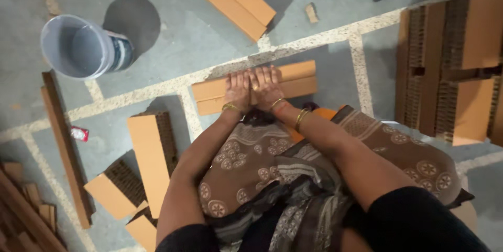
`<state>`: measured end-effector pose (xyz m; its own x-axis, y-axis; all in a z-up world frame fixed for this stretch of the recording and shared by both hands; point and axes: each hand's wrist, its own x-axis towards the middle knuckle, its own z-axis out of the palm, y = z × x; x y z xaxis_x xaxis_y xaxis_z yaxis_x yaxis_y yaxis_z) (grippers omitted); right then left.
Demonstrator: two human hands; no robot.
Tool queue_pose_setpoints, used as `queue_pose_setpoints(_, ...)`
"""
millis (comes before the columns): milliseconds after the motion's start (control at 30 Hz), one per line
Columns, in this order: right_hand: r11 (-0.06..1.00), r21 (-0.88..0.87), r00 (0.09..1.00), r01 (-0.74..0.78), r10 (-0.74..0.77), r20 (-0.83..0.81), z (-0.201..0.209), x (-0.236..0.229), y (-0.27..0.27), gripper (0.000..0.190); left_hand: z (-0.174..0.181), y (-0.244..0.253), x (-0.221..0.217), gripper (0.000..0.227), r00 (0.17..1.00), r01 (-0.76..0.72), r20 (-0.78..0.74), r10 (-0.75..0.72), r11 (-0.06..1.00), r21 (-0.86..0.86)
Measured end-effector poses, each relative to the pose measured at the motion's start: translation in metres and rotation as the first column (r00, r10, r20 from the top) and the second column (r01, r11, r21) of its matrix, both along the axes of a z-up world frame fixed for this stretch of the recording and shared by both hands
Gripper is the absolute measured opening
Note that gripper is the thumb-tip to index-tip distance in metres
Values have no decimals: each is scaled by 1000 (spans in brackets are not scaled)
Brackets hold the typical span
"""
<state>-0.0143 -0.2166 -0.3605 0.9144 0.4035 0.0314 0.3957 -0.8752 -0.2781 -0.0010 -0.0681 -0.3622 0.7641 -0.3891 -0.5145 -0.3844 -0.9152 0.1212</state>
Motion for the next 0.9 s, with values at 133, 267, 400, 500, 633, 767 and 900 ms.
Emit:
queue_pose_setpoints(133,994,-110,1000,-18,18,0,-4,2,3,82,-19,3,-5,87,991,-17,135,21,1000,-26)
queue_pose_setpoints(267,985,-174,993,-11,32,117,-8,-1,2,73,-21,0,-5,91,954,-28,295,53,996,-91)
queue_pose_setpoints(400,932,-337,986,-138,96,-138,20,1,-58,63,28,62,-9,99,996,-68,51,67,998,15)
queue_pose_setpoints(500,949,-307,906,-65,-73,-417,44,17,-121,124,45,134,-19,105,988,-144,57,144,989,10)
queue_pose_setpoints(633,906,-405,989,-119,73,-127,33,8,-161,87,36,143,-17,101,989,-114,107,106,991,67)
queue_pose_setpoints(767,985,-164,989,-55,32,-142,12,7,-163,85,19,148,-11,90,997,-66,50,61,991,118)
queue_pose_setpoints(900,983,-172,995,-64,49,-88,17,9,-164,76,23,143,-9,85,998,-62,37,57,989,131)
